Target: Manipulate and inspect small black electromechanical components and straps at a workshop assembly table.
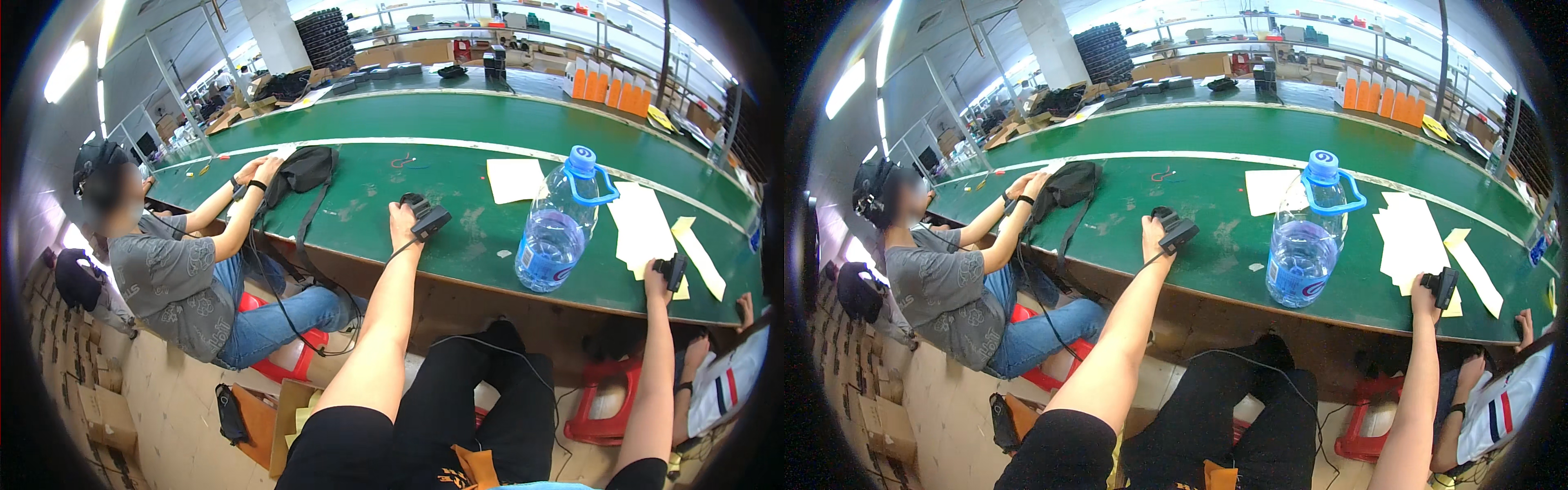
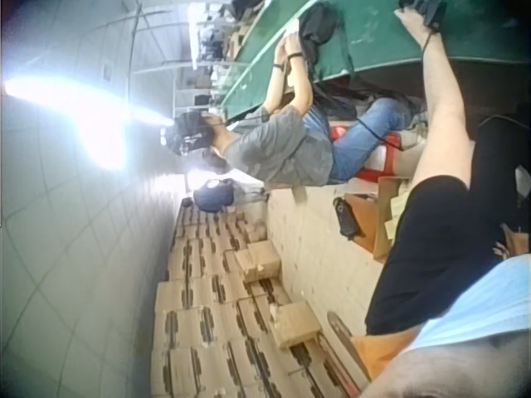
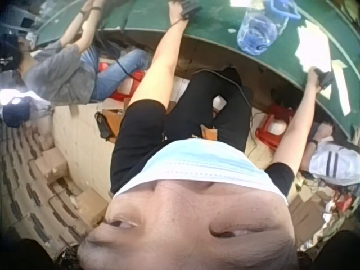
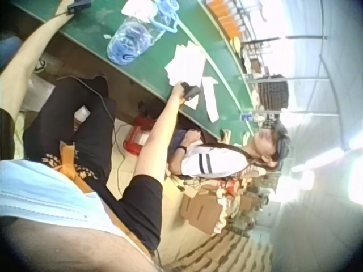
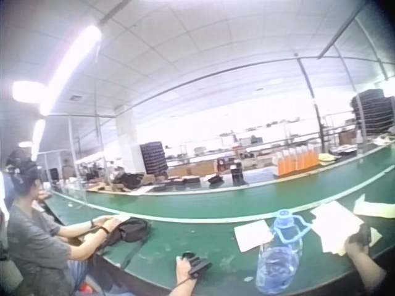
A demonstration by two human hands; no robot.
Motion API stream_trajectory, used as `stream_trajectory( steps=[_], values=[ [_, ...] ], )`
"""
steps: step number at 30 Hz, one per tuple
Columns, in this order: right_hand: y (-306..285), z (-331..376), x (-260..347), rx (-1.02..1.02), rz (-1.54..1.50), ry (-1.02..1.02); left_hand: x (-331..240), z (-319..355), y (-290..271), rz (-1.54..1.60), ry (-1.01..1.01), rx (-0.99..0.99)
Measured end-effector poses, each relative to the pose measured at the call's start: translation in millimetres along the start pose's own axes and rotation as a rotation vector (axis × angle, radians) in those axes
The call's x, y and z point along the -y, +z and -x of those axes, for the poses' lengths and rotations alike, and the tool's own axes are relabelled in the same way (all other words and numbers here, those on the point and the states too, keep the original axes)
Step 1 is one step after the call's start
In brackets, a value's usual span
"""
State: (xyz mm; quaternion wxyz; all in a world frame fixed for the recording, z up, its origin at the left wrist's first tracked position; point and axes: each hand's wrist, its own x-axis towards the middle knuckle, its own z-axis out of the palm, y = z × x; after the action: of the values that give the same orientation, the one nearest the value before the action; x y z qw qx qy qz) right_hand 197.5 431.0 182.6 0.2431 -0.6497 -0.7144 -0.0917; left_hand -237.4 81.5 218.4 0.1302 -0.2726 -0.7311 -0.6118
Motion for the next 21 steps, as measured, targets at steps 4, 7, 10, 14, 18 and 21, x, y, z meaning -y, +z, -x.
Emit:
stream_trajectory(
  steps=[4,7,10,14,18,21],
  values=[
    [-2,2,1,0.085,-0.031,0.038,-9,1,0,0.161,-0.042,-0.024],
    [11,-1,-2,0.048,-0.050,0.038,-23,1,-6,0.158,-0.211,-0.030],
    [7,-3,-4,0.042,-0.021,0.023,-10,-2,-4,-0.019,-0.108,-0.014],
    [6,-3,-5,0.071,-0.046,0.021,-15,0,-3,0.104,-0.100,-0.018],
    [0,2,3,0.035,0.010,0.034,-26,0,-8,0.205,-0.231,-0.031],
    [34,-11,-21,-0.140,0.062,0.014,-41,-2,-6,0.177,-0.372,-0.025]
  ],
)
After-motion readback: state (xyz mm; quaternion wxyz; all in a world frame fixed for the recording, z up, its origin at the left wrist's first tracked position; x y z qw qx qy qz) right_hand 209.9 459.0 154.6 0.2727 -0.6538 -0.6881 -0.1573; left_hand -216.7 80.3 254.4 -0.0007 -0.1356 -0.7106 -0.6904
